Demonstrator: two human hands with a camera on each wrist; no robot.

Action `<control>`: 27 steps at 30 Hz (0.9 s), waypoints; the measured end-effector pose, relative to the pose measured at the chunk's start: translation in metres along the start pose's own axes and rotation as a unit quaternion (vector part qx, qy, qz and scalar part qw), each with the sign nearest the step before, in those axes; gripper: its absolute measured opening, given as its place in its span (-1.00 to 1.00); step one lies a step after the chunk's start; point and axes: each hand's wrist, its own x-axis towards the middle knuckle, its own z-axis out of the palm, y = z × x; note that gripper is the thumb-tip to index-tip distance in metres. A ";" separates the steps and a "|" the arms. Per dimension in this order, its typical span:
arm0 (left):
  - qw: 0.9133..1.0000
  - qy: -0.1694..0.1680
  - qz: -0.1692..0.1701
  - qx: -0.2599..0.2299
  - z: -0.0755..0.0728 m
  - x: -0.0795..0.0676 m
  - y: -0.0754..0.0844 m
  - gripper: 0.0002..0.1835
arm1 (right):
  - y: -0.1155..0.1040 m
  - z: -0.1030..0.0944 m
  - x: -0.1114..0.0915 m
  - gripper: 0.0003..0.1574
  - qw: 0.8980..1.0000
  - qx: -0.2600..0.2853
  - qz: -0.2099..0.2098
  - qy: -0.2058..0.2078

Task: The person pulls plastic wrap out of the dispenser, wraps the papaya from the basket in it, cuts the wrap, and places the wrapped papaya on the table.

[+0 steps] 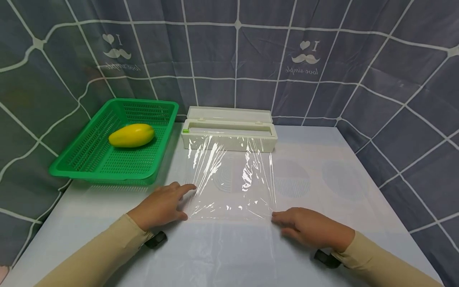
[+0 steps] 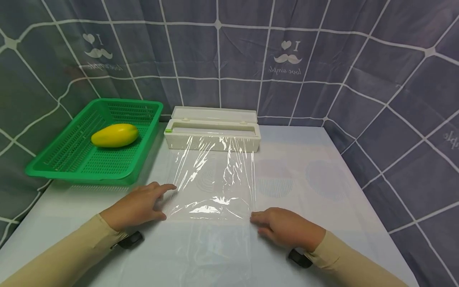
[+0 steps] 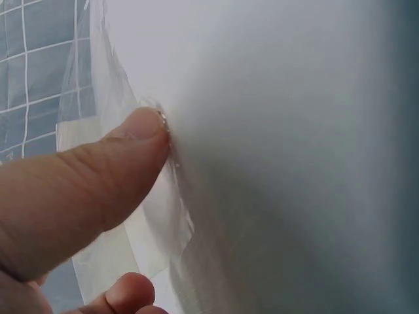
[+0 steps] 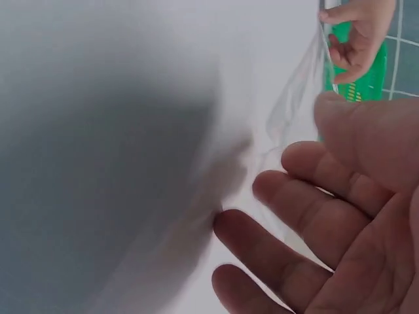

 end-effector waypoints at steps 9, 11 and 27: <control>1.000 0.016 -0.016 0.005 0.003 0.001 -0.003 0.12 | -0.003 -0.024 -0.009 -0.20 0.986 0.111 0.078 -0.093; 1.000 0.013 -0.022 0.003 0.003 0.001 -0.004 0.11 | -0.001 -0.029 -0.013 -0.19 0.985 0.123 0.078 -0.097; 0.999 -0.028 -0.033 0.002 -0.002 0.003 -0.003 0.04 | 0.018 -0.008 0.027 -0.25 0.987 -0.003 0.141 0.077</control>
